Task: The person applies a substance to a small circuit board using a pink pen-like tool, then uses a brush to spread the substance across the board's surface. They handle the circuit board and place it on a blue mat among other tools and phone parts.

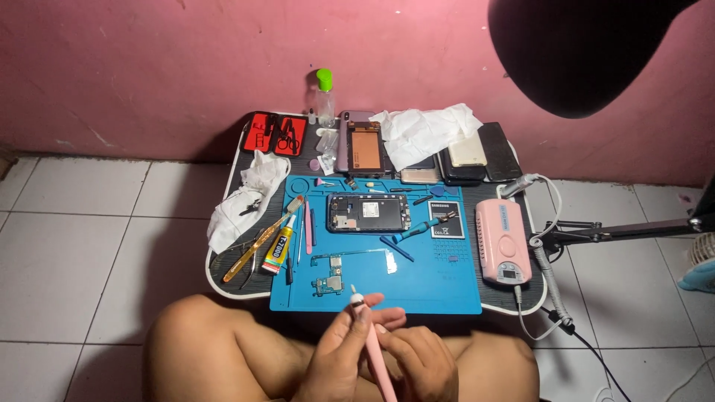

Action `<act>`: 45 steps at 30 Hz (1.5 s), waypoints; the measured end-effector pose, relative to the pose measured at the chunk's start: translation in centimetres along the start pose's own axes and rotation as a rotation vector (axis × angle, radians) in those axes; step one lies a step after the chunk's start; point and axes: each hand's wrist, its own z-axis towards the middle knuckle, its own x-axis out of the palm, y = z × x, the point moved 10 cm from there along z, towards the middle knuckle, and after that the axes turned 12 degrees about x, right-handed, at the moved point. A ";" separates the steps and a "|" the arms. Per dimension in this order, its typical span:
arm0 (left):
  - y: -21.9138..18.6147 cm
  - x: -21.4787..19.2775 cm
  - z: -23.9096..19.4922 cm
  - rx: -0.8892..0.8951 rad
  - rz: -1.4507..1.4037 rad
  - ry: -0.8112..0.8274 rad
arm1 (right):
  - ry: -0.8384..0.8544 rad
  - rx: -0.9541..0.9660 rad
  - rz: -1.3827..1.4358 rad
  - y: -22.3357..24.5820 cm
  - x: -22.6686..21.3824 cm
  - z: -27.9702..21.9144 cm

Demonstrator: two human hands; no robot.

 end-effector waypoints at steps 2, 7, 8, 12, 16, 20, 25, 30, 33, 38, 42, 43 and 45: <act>-1.8 -3.6 2.1 0.254 0.066 -0.024 | 0.119 -0.035 -0.029 -1.2 1.7 1.1; -7.9 -7.9 2.3 0.438 0.061 -0.044 | 0.420 -0.045 -0.066 -0.5 8.6 6.6; -8.1 -8.8 2.1 0.417 0.094 -0.075 | 0.406 -0.123 -0.054 1.1 10.2 7.8; -7.7 -11.9 1.6 0.375 0.073 -0.167 | 0.402 -0.342 -0.259 4.8 19.4 10.7; -6.8 -12.8 1.3 0.326 -0.041 -0.129 | 0.588 -0.481 -0.506 5.3 27.4 12.0; -7.2 -12.2 0.9 0.345 -0.003 -0.031 | 0.682 -0.552 -0.472 6.4 28.1 12.7; -8.3 -10.0 0.3 0.281 -0.003 -0.012 | 0.686 -0.652 -0.541 6.0 24.1 13.5; -7.2 -7.9 0.1 0.188 0.123 0.049 | 0.362 -0.436 -0.250 4.3 12.0 17.0; -7.9 -5.6 -0.2 0.259 0.256 0.092 | 0.554 0.199 0.510 -0.7 7.8 16.3; -6.4 -2.0 0.6 0.184 0.300 0.101 | 0.579 0.693 1.173 -5.9 7.4 8.3; -4.3 -1.0 2.7 0.288 0.270 0.219 | 0.521 0.446 0.503 -6.0 2.4 4.4; -4.7 -0.7 2.6 0.292 0.272 0.218 | 0.521 0.442 0.505 -6.9 2.7 4.4; -4.7 0.7 1.7 0.300 0.321 0.308 | 0.670 0.484 0.214 -9.1 4.3 2.6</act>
